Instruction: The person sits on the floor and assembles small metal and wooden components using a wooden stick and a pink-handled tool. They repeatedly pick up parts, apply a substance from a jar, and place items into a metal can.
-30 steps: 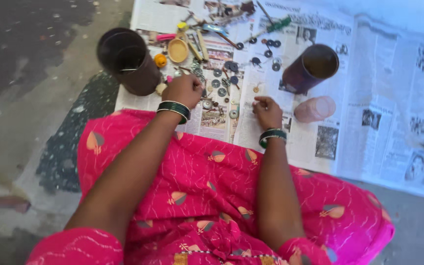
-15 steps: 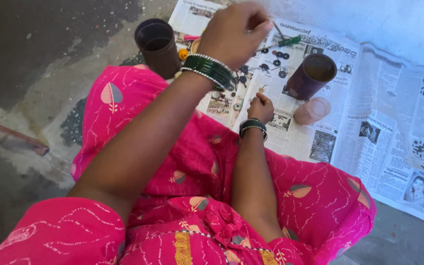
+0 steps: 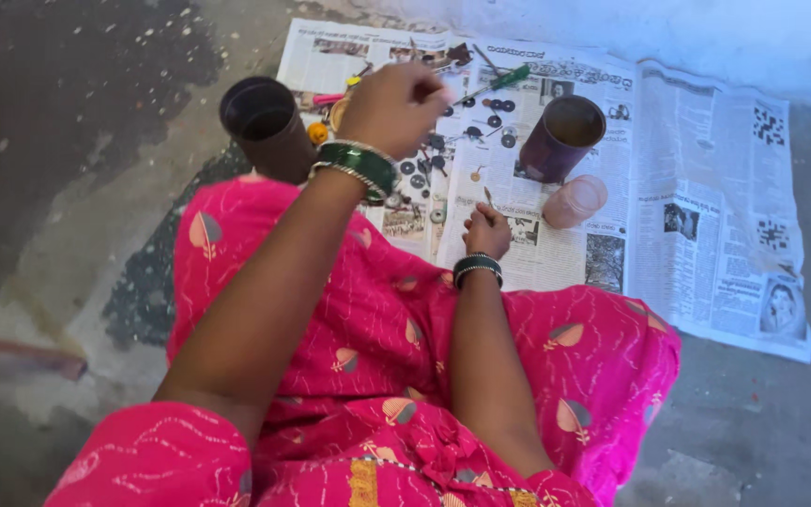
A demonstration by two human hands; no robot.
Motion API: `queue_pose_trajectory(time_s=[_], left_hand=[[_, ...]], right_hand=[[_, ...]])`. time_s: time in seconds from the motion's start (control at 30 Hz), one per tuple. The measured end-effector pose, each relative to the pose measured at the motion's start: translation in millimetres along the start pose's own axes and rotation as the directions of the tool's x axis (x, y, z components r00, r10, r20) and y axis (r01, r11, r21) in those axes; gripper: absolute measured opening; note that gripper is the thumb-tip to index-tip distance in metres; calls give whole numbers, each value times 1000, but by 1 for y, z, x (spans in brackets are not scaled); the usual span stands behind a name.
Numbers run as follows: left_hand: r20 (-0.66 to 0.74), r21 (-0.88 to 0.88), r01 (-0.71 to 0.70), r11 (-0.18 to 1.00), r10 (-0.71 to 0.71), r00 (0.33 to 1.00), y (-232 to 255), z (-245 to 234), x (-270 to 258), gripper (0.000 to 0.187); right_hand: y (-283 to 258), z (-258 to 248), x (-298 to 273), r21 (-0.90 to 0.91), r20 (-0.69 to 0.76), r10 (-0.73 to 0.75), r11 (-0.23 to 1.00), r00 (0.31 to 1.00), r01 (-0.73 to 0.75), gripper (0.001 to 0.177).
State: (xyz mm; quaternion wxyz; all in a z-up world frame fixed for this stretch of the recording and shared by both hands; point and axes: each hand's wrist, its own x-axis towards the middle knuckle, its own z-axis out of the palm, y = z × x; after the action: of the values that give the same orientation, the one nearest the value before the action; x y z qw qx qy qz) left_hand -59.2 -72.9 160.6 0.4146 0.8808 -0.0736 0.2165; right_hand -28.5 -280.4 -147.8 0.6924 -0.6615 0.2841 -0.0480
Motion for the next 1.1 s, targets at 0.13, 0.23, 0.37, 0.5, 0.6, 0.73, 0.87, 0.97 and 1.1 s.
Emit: queue_pose_trajectory(time_s=[0.13, 0.23, 0.37, 0.5, 0.6, 0.73, 0.87, 0.97, 1.1], left_hand=[[111, -31, 274, 961, -269, 957, -82, -13, 2, 24], [157, -2, 367, 930, -362, 919, -125, -19, 3, 26], [185, 0, 376, 927, -369, 911, -153, -20, 7, 25], [231, 144, 451, 881, -473, 850, -169, -4, 10, 27], [243, 142, 493, 859, -513, 824, -185, 14, 13, 29], [273, 270, 520, 811, -582, 766, -210, 35, 5, 27], [291, 283, 460, 841, -533, 795, -224, 49, 10, 28], [253, 234, 534, 813, -581, 773, -222, 54, 11, 27], [308, 250, 543, 802, -597, 740, -216, 55, 10, 25]], right_hand=[[-2, -11, -4, -131, -50, -47, 991, 998, 40, 20], [-4, -16, -6, -226, -41, -106, 970, 993, 95, 18], [-4, -6, -11, -384, 28, -210, 901, 977, 204, 18], [-5, 5, -16, -465, 186, -385, 776, 904, 426, 17], [-12, 18, -21, -487, 295, -436, 697, 850, 527, 15], [-25, 32, -28, -526, 315, -412, 674, 855, 519, 16], [-36, 42, -29, -555, 293, -365, 688, 884, 468, 18], [-37, 56, -40, -518, 341, -389, 682, 856, 517, 18], [-38, 78, -59, -596, 462, -311, 584, 830, 551, 22]])
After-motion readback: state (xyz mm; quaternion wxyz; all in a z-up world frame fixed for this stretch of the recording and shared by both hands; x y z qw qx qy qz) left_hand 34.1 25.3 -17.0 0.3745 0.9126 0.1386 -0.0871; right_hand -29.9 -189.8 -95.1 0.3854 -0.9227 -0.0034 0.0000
